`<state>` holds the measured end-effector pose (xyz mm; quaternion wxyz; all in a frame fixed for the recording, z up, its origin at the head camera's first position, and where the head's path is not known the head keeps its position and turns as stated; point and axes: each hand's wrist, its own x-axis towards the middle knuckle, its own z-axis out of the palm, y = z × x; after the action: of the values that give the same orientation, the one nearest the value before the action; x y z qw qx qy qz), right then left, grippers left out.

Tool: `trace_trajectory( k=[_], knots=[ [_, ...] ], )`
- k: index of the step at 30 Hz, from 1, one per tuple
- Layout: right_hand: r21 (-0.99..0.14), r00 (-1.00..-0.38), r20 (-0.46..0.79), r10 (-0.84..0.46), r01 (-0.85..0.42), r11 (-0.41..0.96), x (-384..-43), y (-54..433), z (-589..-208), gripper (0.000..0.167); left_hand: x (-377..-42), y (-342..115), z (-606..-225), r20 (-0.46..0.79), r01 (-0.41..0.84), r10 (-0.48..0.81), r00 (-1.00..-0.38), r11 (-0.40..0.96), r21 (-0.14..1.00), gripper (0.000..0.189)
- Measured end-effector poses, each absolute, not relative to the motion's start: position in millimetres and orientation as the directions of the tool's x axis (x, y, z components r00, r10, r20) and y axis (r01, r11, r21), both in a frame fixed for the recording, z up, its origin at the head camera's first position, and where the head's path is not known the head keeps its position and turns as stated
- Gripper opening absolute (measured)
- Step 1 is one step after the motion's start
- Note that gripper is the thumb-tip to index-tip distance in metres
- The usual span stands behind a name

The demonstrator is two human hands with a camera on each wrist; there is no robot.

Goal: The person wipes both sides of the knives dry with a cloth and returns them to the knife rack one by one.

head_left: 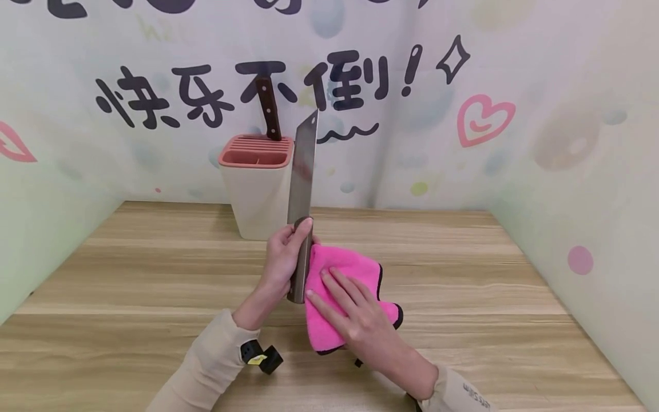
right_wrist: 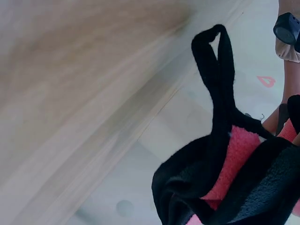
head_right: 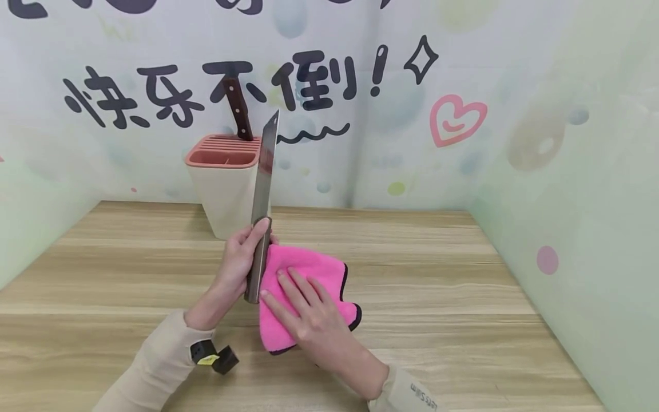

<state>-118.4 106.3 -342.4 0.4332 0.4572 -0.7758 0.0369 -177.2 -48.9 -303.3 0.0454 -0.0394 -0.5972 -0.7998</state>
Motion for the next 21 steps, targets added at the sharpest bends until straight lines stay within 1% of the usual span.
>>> trace_trajectory(
  k=[5, 8, 11, 14, 17, 19, 21],
  knots=[
    [0.288, -0.213, 0.759, -0.615, -0.737, 0.612, -118, 107, -339, 0.035, -176, -51, -304, 0.116, 0.122, -0.046, -0.992, -0.161, 0.979, 0.022],
    [0.252, -0.209, 0.801, -0.561, -0.732, 0.633, -119, 107, -336, 0.033, -176, -52, -304, 0.111, 0.114, -0.032, -0.993, -0.12, 0.986, 0.021],
    [0.22, -0.21, 0.835, -0.509, -0.721, 0.657, -120, 109, -333, 0.032, -175, -51, -305, 0.104, 0.102, 0.005, -0.995, -0.13, 0.986, 0.019],
    [0.187, -0.228, 0.847, -0.481, -0.718, 0.67, -121, 110, -329, 0.032, -175, -50, -306, 0.098, 0.092, 0.034, -0.995, -0.149, 0.984, 0.017],
    [0.19, -0.228, 0.844, -0.486, -0.72, 0.668, -122, 109, -326, 0.032, -175, -47, -309, 0.109, 0.103, 0.036, -0.993, -0.138, 0.985, 0.014],
    [0.218, -0.207, 0.839, -0.504, -0.72, 0.659, -122, 106, -325, 0.032, -175, -46, -311, 0.127, 0.124, 0.019, -0.992, -0.093, 0.988, 0.014],
    [0.265, -0.178, 0.829, -0.53, -0.71, 0.652, -122, 103, -325, 0.032, -174, -45, -312, 0.13, 0.131, -0.01, -0.991, -0.044, 0.99, 0.018]
  ],
)
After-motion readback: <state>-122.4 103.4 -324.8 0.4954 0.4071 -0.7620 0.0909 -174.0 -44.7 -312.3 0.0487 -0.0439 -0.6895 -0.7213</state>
